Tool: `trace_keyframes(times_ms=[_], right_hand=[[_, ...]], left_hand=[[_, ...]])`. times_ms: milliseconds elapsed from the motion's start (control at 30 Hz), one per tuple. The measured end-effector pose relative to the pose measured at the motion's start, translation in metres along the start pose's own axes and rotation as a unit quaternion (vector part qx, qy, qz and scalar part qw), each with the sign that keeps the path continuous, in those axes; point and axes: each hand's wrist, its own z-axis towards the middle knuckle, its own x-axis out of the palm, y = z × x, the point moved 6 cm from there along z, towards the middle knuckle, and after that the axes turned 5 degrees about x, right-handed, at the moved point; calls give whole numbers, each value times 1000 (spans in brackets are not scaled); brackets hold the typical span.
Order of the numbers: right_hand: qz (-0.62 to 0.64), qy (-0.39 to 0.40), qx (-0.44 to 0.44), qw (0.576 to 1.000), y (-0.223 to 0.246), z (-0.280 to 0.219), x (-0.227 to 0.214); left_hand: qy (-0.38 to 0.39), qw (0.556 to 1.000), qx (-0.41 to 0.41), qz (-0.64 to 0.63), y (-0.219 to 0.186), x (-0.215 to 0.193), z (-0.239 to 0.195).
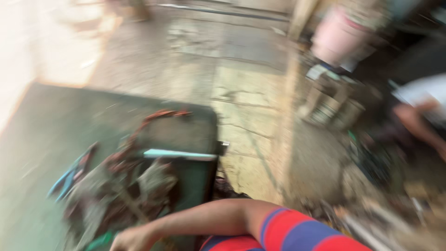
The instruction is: The person works on a small electric motor on a workbench, using a screwdriver to adjust internal components and pliers to manipulate wires. The person repeatedly removes and reinserts a metal part, then uses pliers to pull and adjust wires connected to the motor.
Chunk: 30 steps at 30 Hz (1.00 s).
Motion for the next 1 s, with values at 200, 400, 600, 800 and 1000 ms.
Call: trace_keyframes(times_ms=[200,400,600,800,1000], right_hand=[[-24,14,23,999,35,-18,-8],[41,82,100,991,67,-26,-11],[-291,-86,115,946,118,14,-120],[-415,-211,88,881,142,88,-255],[-623,-61,-57,778,110,123,-239]], left_hand=[[-18,998,-49,-36,45,9,-80],[-13,993,-81,-81,28,-15,-107],[27,990,-137,-26,11,-26,-119],[21,976,-213,-32,-1,-29,-123],[32,958,-277,-65,1,-16,-124]])
